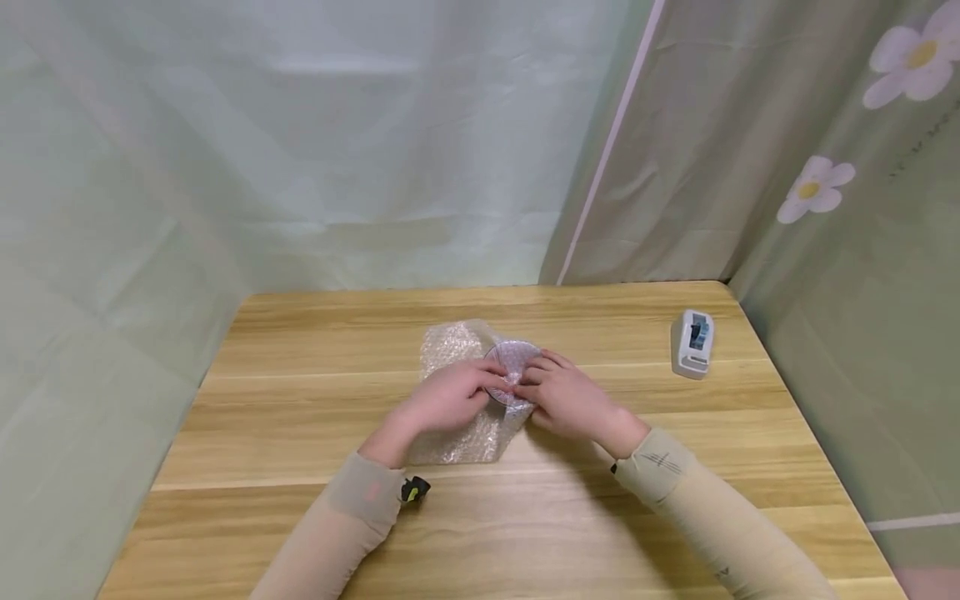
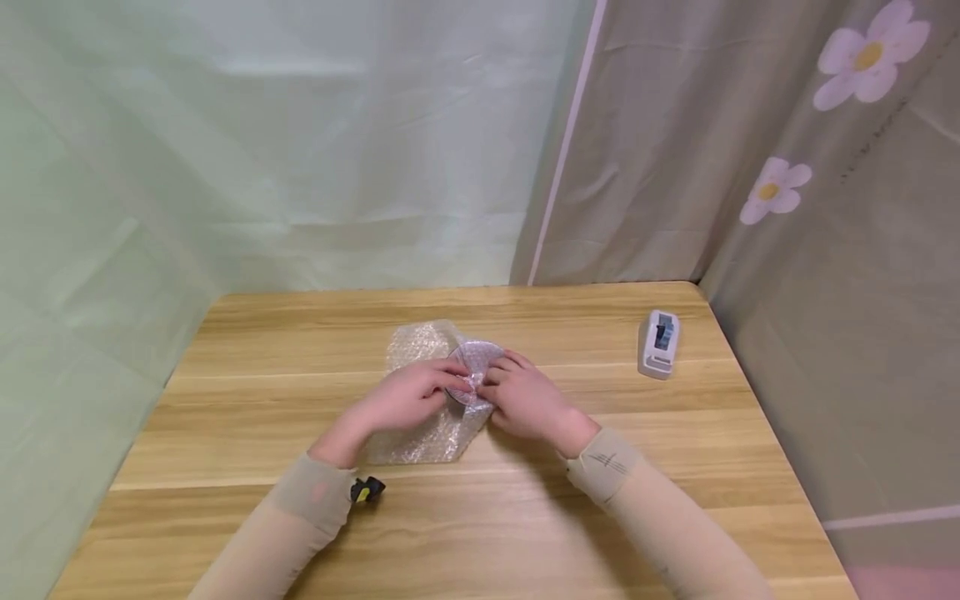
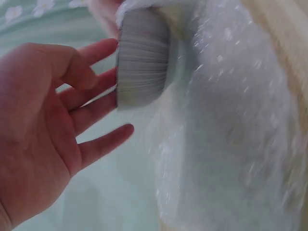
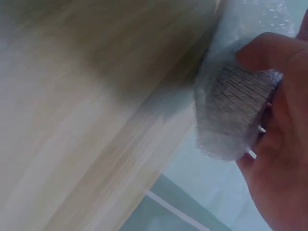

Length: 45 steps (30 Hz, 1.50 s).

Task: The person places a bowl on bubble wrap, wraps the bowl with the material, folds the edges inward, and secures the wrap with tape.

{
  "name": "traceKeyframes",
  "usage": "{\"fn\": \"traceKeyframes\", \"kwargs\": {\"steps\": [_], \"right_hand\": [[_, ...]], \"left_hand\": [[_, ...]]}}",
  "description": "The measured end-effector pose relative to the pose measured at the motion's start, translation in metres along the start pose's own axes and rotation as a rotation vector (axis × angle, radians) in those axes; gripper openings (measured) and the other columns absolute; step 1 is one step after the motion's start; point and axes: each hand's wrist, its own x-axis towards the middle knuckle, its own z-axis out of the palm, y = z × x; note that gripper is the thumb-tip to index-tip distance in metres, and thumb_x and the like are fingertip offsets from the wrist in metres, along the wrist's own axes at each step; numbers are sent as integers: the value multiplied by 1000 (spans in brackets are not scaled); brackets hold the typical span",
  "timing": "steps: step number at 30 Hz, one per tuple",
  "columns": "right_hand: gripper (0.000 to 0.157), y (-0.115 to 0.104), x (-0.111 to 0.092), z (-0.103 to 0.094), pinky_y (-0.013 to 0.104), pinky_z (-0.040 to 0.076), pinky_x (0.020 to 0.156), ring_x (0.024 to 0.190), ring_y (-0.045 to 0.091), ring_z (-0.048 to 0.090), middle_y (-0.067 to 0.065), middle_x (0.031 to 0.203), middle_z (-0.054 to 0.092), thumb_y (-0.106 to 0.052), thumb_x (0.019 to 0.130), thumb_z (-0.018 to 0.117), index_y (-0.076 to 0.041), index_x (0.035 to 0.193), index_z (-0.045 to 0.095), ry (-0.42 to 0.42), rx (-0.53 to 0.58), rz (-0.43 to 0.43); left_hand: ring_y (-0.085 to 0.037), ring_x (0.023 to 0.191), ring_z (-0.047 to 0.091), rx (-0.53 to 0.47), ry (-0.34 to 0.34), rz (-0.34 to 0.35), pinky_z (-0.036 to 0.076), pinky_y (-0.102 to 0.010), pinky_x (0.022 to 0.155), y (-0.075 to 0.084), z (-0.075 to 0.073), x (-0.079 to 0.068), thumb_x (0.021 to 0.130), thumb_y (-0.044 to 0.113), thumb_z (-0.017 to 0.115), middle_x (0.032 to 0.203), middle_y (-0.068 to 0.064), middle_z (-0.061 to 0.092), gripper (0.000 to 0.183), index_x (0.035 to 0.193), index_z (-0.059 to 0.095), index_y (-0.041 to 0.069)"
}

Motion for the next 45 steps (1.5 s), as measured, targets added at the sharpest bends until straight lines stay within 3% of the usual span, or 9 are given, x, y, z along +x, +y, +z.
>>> {"fn": "traceKeyframes", "kwargs": {"steps": [4,7,16,19,23,27,31,36,45], "right_hand": [[53,0,-2,0,57,25,128,138,37,56,11,135,72,-18,87,73,-3,138,67,0,56,46],[58,1,-3,-1,55,25,128,137,35,57,10,131,73,-15,82,76,-1,137,61,20,79,66],[25,4,-1,3,57,37,121,129,34,65,4,110,80,-1,85,78,-13,108,75,61,24,44],[22,5,-1,4,57,38,121,128,33,65,0,106,80,-1,86,80,-15,102,76,75,18,28],[19,6,-1,4,58,39,119,127,34,66,-2,102,80,-1,88,81,-16,99,76,93,29,7],[17,4,0,1,60,40,118,126,34,67,-3,100,80,-2,89,80,-17,97,76,97,50,-7],[17,2,1,-2,60,41,118,125,35,67,-3,100,80,-2,89,80,-16,97,77,101,63,-12],[17,1,0,-3,58,40,119,126,34,67,-2,101,81,-2,89,80,-15,99,79,104,53,7],[20,2,-2,-3,57,40,119,126,34,66,1,110,81,-2,88,81,-14,103,84,93,42,15]], "left_hand": [[-30,134,61,-114,137,-74,47,-51,115,-9,-13,-8,100,1,57,137,-7,71,37,130,76,11],[-31,129,64,-149,200,-185,50,-53,111,-18,-22,-14,102,6,56,137,-10,70,36,133,73,10],[-37,121,63,-258,224,-524,51,-54,107,-63,-33,-13,104,15,53,138,-29,62,51,148,53,-11],[-32,97,58,-257,209,-589,52,-49,93,-79,-30,-8,102,16,53,115,-29,62,43,133,58,-13],[-39,102,60,-277,210,-619,50,-48,97,-94,-25,1,101,15,54,117,-32,62,47,137,55,-14],[-43,141,50,-344,256,-647,41,-53,119,-103,-21,8,103,19,57,153,-30,53,60,154,47,-11],[-39,121,60,-379,294,-690,49,-49,108,-108,-18,9,103,22,65,133,-27,64,47,138,62,-8],[-29,100,57,-422,322,-682,50,-42,90,-112,-15,5,102,24,70,112,-17,64,32,116,67,-5],[-38,124,58,-597,349,-695,47,-47,109,-114,-15,-1,103,19,69,134,-27,62,50,143,54,-7]]}}
